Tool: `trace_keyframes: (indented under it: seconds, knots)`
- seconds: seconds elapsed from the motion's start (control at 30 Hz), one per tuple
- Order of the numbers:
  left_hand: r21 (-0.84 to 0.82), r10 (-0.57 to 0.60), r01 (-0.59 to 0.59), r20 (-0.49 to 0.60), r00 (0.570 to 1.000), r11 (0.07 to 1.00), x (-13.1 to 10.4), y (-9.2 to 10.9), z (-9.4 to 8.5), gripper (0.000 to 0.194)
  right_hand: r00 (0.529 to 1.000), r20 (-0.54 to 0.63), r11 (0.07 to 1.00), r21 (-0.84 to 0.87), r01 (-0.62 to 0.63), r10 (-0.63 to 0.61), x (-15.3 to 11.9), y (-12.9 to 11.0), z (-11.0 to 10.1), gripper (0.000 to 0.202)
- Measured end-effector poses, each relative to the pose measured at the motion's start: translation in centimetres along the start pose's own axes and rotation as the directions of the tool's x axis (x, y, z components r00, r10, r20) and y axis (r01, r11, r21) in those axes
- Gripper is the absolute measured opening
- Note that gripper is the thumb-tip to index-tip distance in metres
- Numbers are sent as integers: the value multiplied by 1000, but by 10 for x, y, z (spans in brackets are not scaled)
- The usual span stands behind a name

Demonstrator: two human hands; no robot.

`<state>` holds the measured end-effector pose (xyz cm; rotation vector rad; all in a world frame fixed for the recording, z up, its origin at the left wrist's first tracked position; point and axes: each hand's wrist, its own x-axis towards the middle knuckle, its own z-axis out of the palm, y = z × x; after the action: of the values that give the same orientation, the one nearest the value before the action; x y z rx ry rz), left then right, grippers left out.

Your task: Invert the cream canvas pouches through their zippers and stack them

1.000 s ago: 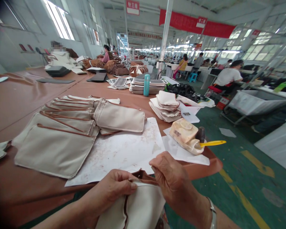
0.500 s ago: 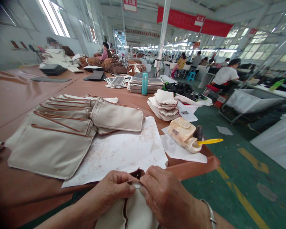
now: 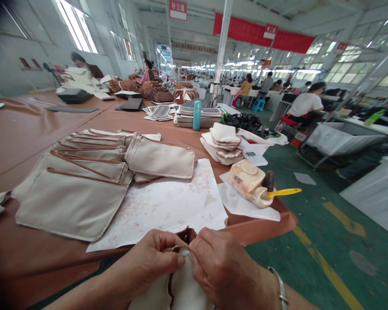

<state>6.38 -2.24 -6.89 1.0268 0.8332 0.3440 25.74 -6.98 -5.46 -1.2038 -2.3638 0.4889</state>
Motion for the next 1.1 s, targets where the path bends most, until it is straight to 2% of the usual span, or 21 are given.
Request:
trace_keyframes:
  seconds: [0.13,0.2,0.37,0.43,0.47,0.5,0.57,0.63,0.67,0.73,0.83,0.9,0.97,1.03,1.1]
  knots:
    - [115,-2,3,-7,1000,993,-3,-1,-1,26,994,77,983,163,-85,74,3,-4,-10,20]
    - [137,10,-10,-2,1000,991,-5,0,-1,27,997,55,988,136,-68,61,2,-3,-7,20]
    - [153,25,-29,30,999,988,-5,2,1,25,999,-22,994,-106,36,-38,-1,1,8,18]
    - [129,23,-30,55,998,991,-3,2,2,19,1000,-14,998,-63,-21,20,0,2,8,15]
    - [108,11,-18,65,998,994,-2,1,3,16,996,12,995,29,-92,92,0,3,6,14]
    - [88,-16,10,66,998,996,-1,1,3,13,981,70,967,167,-192,183,1,5,4,12]
    - [48,-90,88,44,995,995,1,0,4,11,913,253,789,462,-406,321,2,9,0,9]
    - [24,-144,144,19,989,989,2,0,5,12,858,380,576,636,-514,346,0,12,-3,15]
    - [10,-159,159,16,987,987,3,0,6,12,855,394,525,674,-519,338,-1,13,-3,20]
    - [-21,-165,166,21,986,986,3,1,7,12,882,339,552,690,-469,327,-5,13,-5,27]
    - [-33,-159,160,30,987,987,5,2,9,13,930,195,682,636,-361,311,-11,9,-7,31]
    - [-13,-140,141,39,989,990,7,1,10,12,935,130,733,588,-341,331,-14,8,-7,31]
    - [9,-137,137,50,989,991,10,1,11,9,923,118,736,570,-365,367,-16,12,-4,32]
    - [25,-144,143,58,988,989,15,1,13,7,892,184,622,658,-424,414,-17,19,3,33]
    - [15,-151,150,50,987,989,21,3,16,7,850,279,384,798,-464,448,-18,27,12,32]
